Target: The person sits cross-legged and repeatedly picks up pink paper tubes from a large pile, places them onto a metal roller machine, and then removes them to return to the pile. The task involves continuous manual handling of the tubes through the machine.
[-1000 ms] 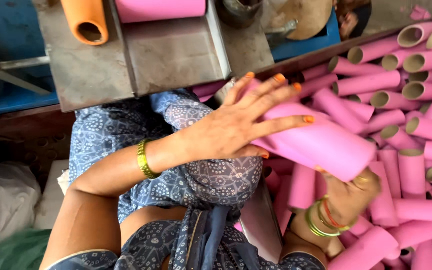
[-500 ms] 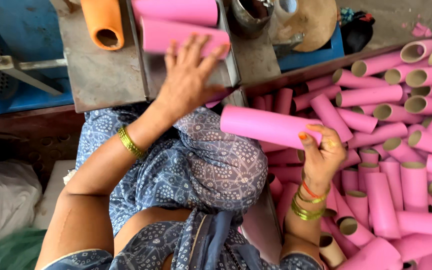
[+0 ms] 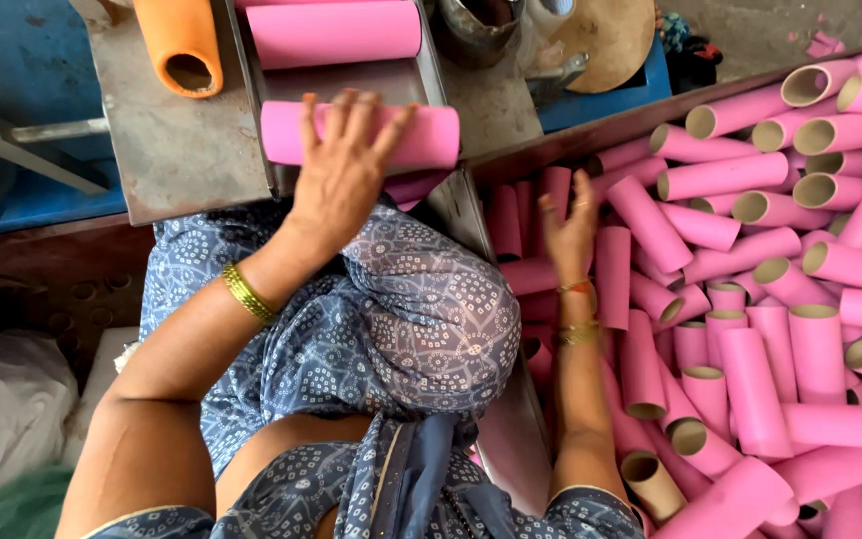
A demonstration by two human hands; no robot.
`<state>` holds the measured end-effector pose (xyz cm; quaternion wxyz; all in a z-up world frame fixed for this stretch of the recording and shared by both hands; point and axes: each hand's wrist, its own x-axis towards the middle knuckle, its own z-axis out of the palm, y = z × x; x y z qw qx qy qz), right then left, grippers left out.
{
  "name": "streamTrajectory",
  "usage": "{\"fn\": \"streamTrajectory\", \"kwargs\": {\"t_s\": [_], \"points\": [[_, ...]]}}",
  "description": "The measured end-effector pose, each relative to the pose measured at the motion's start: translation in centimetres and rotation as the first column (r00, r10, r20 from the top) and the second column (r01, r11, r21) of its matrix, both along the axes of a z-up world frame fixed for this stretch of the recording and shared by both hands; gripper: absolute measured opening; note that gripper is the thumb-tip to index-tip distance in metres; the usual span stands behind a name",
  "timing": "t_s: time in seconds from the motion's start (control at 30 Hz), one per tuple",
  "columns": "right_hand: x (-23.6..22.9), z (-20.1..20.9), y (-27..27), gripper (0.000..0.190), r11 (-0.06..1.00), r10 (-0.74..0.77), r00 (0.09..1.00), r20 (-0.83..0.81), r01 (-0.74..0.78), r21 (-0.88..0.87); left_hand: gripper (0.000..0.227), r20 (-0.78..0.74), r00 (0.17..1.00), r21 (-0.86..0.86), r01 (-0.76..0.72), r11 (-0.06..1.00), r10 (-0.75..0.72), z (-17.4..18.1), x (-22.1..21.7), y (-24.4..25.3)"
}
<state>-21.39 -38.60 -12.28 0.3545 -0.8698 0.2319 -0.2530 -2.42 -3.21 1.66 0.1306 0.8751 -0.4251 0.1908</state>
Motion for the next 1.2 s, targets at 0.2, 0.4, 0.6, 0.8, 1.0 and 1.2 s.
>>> {"fn": "streamTrajectory", "kwargs": {"t_s": [0.2,0.4,0.6,0.8,1.0,1.2], "points": [[-0.2,-9.5,-1.2,0.076,0.989,0.107,0.708,-0.698,-0.145,0.005,0.079,-0.083,0.995,-0.045,-0.064,0.997,0.060,-1.8,0.8,1.5],[-1.2,-5.3,0.0,0.085,0.975,0.100,0.352,-0.931,-0.222,0.020,0.071,-0.215,0.976,-0.163,-0.019,0.986,-0.017,-1.9,0.4,1.3],[-3.7,-4.8,0.5,0.079,0.936,0.108,0.270,-0.957,-0.352,0.006,0.069,-0.207,0.976,-0.136,0.036,0.990,-0.064,-2.9,-0.8,0.5],[-7.6,-6.4,1.3,0.074,0.913,0.081,0.330,-0.940,-0.403,-0.063,0.069,-0.330,0.932,-0.227,0.077,0.971,-0.151,-4.1,-1.2,1.2],[-7.3,-0.2,2.4,0.069,0.850,0.026,0.776,-0.630,-0.349,-0.395,0.078,-0.342,0.921,-0.202,0.124,0.971,-0.189,-2.5,-1.8,1.6],[-5.9,15.0,5.1,0.067,0.982,-0.069,0.961,0.267,0.017,0.190,0.107,-0.413,0.805,-0.362,0.284,0.888,-0.426,2.3,-5.0,-0.1]]}}
